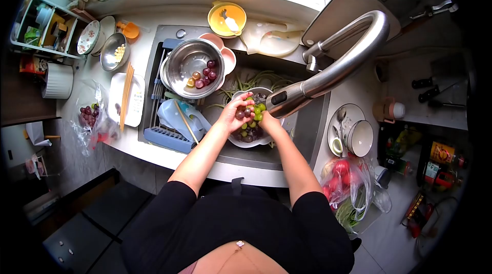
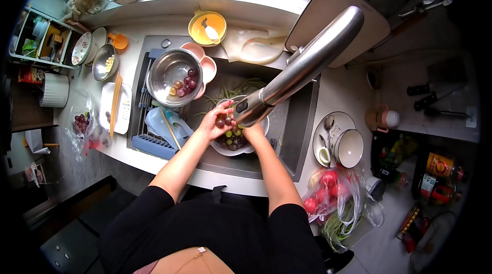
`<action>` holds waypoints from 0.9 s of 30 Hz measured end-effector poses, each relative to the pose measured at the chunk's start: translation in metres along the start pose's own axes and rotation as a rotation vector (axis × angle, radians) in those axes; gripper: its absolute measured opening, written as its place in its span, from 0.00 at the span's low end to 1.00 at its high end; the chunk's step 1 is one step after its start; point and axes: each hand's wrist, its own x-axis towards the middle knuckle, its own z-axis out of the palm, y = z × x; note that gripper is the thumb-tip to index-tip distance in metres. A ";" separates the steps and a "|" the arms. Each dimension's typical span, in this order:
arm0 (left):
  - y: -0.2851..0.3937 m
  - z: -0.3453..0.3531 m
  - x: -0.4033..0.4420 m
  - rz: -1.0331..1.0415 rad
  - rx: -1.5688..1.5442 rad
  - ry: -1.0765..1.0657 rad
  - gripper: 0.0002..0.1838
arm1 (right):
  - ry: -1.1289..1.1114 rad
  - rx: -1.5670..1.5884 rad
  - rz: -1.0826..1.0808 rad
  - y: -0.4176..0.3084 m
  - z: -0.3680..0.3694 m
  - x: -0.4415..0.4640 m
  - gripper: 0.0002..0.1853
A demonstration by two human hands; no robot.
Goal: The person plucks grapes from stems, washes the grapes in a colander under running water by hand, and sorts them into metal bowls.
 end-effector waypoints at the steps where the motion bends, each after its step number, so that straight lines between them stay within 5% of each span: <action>1: 0.001 -0.001 0.001 -0.017 0.028 -0.001 0.14 | 0.034 0.097 -0.062 -0.007 -0.014 -0.005 0.17; 8: -0.022 0.046 0.028 0.122 0.686 0.010 0.10 | -0.069 1.578 0.111 0.001 -0.073 -0.034 0.06; 11: -0.037 0.039 0.049 0.161 0.529 -0.022 0.11 | -0.065 1.909 0.179 0.009 -0.071 -0.042 0.08; 13: -0.035 0.042 0.044 0.146 0.479 0.014 0.15 | -0.229 2.042 0.072 0.008 -0.067 -0.041 0.10; 18: -0.022 0.022 0.033 0.020 0.661 0.219 0.27 | -0.183 2.090 0.071 -0.024 -0.053 -0.026 0.13; 21: -0.016 0.013 0.023 0.001 0.580 0.161 0.28 | -0.353 2.064 -0.040 -0.034 -0.046 -0.019 0.14; 23: -0.013 0.014 0.018 0.008 0.521 0.112 0.21 | -0.490 1.995 -0.132 -0.049 -0.055 -0.023 0.17; 27: -0.008 0.017 0.004 0.017 0.445 0.057 0.10 | -0.414 2.019 -0.071 -0.050 -0.045 -0.005 0.14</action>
